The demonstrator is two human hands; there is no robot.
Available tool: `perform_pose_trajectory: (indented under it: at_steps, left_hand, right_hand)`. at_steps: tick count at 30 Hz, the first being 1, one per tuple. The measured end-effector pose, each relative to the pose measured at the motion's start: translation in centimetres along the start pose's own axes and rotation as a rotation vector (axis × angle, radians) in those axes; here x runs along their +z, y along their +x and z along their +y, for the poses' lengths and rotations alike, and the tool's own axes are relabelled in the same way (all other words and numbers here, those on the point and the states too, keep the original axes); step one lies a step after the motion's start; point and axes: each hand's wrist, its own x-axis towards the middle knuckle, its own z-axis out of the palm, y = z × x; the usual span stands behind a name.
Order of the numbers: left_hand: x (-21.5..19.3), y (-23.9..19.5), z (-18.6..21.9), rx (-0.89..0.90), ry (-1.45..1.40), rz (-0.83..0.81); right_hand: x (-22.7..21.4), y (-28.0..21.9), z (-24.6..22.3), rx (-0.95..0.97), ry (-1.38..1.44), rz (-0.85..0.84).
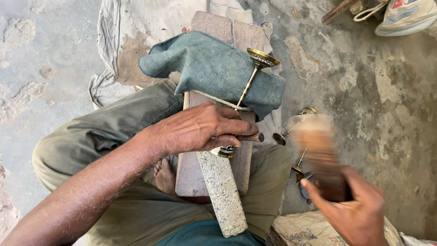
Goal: The person sits on the floor and uses a wooden mallet to hammer a metal chisel against a brass goblet, creating decorative patterns. They rotate the goblet periodically to work on different sections.
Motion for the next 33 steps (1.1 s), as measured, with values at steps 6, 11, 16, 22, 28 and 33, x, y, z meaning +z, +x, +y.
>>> perform_pose_trajectory:
  at_steps: [6, 11, 16, 22, 28, 33]
  left_hand:
    - [-0.1, -0.1, 0.2, -0.059, 0.012, -0.033]
    - [0.3, -0.9, 0.0, -0.001, 0.042, 0.062]
    - [0.4, -5.0, 0.2, -0.042, -0.162, 0.562]
    - [1.6, -8.8, 0.5, -0.802, -0.345, 0.915]
    - [4.1, -6.3, 3.6, -0.628, -0.101, 0.569]
    - [3.9, -1.4, 4.9, -0.364, 0.144, 0.277]
  right_hand:
    - [0.1, -0.4, 0.6, -0.059, 0.057, 0.049]
    - [0.2, -0.2, 0.4, -0.005, 0.067, 0.010]
    - [6.1, -1.6, 0.1, -0.172, 0.756, 0.294]
    - [17.9, -2.7, 2.8, -0.076, 1.167, 0.066]
    - [19.4, -2.5, 2.6, -0.034, 1.331, 0.087]
    - [17.6, -1.8, 4.2, 0.105, 1.271, 0.012]
